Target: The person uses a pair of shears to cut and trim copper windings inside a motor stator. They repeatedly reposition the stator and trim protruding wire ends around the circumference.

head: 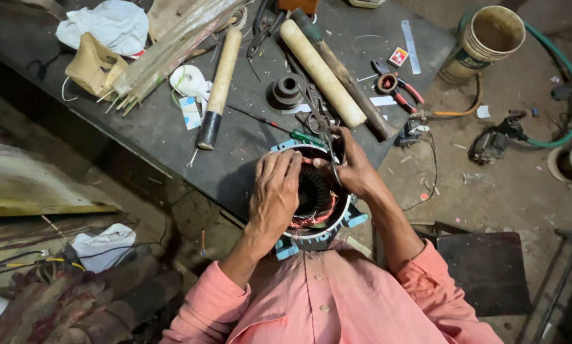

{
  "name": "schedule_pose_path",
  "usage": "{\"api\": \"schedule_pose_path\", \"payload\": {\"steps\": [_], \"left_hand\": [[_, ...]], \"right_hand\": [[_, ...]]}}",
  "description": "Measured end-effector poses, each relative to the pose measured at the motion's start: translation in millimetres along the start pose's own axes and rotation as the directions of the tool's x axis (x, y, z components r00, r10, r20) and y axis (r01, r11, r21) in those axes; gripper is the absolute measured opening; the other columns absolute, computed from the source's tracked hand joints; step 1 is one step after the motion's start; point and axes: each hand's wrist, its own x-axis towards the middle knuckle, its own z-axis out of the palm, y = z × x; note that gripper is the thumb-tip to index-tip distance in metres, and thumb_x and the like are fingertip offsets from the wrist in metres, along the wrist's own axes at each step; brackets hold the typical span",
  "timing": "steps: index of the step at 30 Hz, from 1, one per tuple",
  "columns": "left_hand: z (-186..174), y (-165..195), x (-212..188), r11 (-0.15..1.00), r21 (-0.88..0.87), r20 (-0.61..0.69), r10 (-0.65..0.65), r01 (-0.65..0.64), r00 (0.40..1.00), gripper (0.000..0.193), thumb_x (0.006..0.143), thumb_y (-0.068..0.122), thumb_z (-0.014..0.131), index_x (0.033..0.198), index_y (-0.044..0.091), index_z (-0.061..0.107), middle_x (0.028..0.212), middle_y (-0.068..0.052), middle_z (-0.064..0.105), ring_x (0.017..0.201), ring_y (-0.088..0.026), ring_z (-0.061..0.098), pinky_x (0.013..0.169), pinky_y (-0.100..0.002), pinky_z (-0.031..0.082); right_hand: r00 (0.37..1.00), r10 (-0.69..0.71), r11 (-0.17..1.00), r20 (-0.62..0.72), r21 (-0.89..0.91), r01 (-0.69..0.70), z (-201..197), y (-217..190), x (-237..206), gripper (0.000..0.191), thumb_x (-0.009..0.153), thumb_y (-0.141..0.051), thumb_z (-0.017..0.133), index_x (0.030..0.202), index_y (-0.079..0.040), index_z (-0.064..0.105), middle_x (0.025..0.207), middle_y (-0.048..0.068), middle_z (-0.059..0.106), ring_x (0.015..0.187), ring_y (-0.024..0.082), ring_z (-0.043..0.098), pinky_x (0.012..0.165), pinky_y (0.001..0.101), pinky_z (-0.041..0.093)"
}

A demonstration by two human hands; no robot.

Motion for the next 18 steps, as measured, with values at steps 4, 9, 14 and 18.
{"api": "schedule_pose_path", "payload": {"steps": [4, 9, 14, 18], "left_hand": [[-6.7, 3.4, 5.4, 0.993, 0.025, 0.035, 0.111, -0.112, 0.993, 0.038, 0.09, 0.007, 0.052, 0.123, -0.008, 0.064, 0.125, -0.02, 0.062, 0.121, -0.035, 0.057, 0.113, -0.049, 0.039], [-8.6, 5.8, 13.9, 0.981, 0.052, 0.069, 0.183, -0.187, 0.981, 0.037, 0.091, 0.006, 0.052, 0.122, -0.011, 0.063, 0.126, -0.023, 0.061, 0.122, -0.036, 0.055, 0.116, -0.047, 0.037], [-4.6, 7.6, 15.1, 0.983, 0.087, 0.154, 0.148, -0.162, 0.977, 0.038, 0.088, 0.005, 0.053, 0.121, -0.012, 0.062, 0.12, -0.022, 0.061, 0.12, -0.036, 0.057, 0.116, -0.047, 0.039], [-6.6, 7.5, 7.7, 0.994, 0.002, -0.036, 0.108, -0.108, 0.993, 0.035, 0.09, 0.004, 0.054, 0.121, -0.008, 0.064, 0.121, -0.019, 0.063, 0.12, -0.036, 0.058, 0.113, -0.047, 0.04]], "right_hand": [[0.998, -0.046, 0.997, -0.031, -0.064, 0.044, -0.1, -2.0, -1.2, 0.074, 0.08, -0.03, 0.086, 0.139, -0.005, 0.048, 0.124, 0.017, 0.064, 0.115, 0.027, 0.058, 0.1, 0.041, 0.046], [1.0, 0.004, 0.999, -0.027, -0.039, -0.005, -0.7, -3.6, 0.6, 0.074, 0.08, -0.028, 0.085, 0.139, -0.006, 0.048, 0.122, 0.018, 0.066, 0.113, 0.028, 0.06, 0.097, 0.041, 0.047], [0.999, 0.034, 0.998, -0.032, -0.05, -0.036, -1.6, -7.9, -0.5, 0.072, 0.08, -0.028, 0.084, 0.139, -0.006, 0.048, 0.12, 0.017, 0.067, 0.11, 0.027, 0.061, 0.097, 0.0397, 0.048], [1.0, -0.02, 0.999, 0.002, 0.026, 0.02, -4.6, -16.0, -5.1, 0.073, 0.081, -0.027, 0.084, 0.141, -0.006, 0.047, 0.122, 0.016, 0.064, 0.114, 0.025, 0.056, 0.101, 0.0381, 0.046]]}}
